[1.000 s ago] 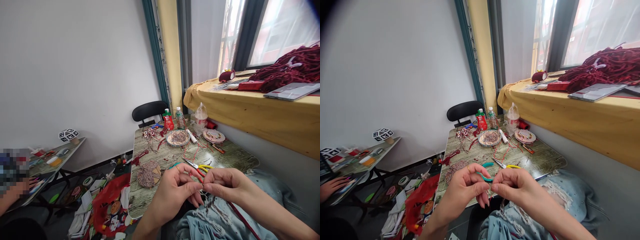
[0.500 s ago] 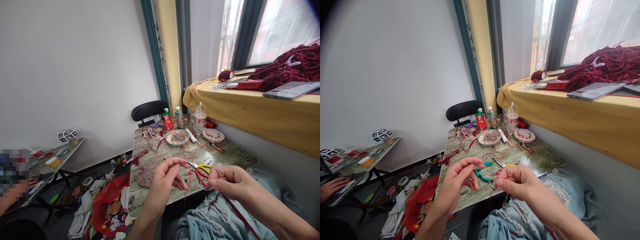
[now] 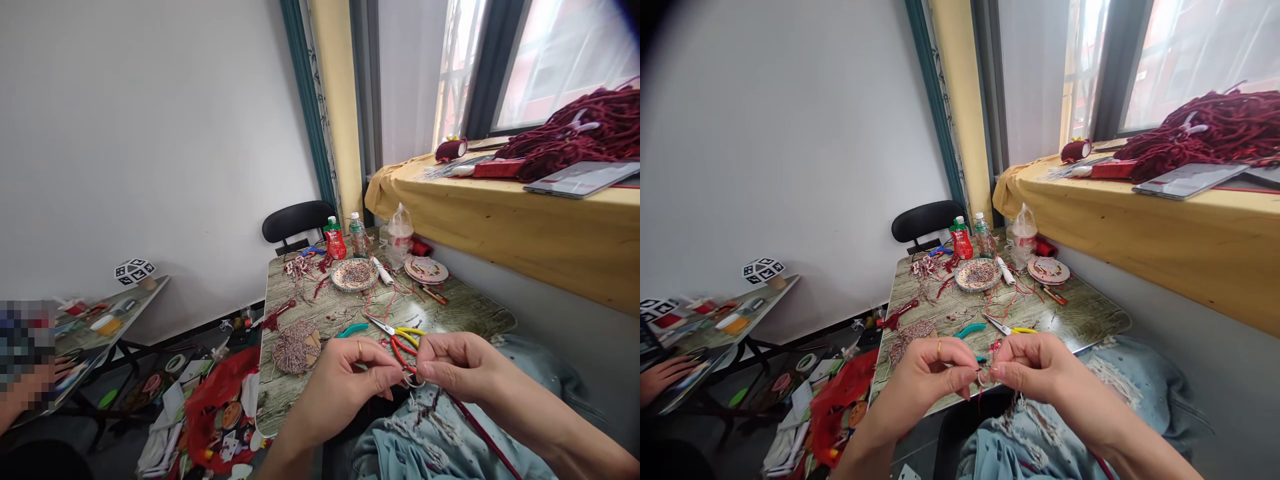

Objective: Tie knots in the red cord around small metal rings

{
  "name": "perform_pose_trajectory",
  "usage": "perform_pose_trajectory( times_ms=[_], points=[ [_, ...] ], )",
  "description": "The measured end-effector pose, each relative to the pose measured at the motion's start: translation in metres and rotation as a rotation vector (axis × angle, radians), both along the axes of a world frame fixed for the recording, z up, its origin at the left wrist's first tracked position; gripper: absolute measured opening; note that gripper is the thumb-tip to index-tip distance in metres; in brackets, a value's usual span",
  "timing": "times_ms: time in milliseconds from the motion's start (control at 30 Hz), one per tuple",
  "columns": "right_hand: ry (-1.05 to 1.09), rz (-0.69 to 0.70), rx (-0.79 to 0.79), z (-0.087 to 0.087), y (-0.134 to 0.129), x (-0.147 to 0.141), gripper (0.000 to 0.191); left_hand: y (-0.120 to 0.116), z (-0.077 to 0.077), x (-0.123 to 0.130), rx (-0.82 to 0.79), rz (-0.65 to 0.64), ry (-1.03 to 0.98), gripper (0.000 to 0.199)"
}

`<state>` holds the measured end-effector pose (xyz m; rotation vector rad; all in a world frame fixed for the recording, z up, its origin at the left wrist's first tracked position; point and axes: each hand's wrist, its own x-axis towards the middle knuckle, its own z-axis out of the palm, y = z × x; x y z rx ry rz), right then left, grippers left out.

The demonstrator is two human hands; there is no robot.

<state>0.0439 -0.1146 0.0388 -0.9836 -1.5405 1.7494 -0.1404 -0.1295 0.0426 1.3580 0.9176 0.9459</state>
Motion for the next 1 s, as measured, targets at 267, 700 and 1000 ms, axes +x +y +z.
perform_pose_trajectory(
  times_ms=[267, 700, 1000],
  points=[
    [0.007, 0.021, -0.054, -0.001, 0.001, -0.001, 0.041, 0.005, -0.001, 0.000, -0.173, -0.027, -0.213, 0.005],
    [-0.059, -0.055, -0.003, -0.001, -0.001, -0.002, 0.039, 0.000, -0.005, 0.010, -0.232, 0.147, -0.307, 0.016],
    [-0.115, -0.061, 0.100, -0.001, -0.001, -0.002, 0.039, 0.002, -0.006, 0.013, -0.269, 0.183, -0.254, 0.018]
  ],
)
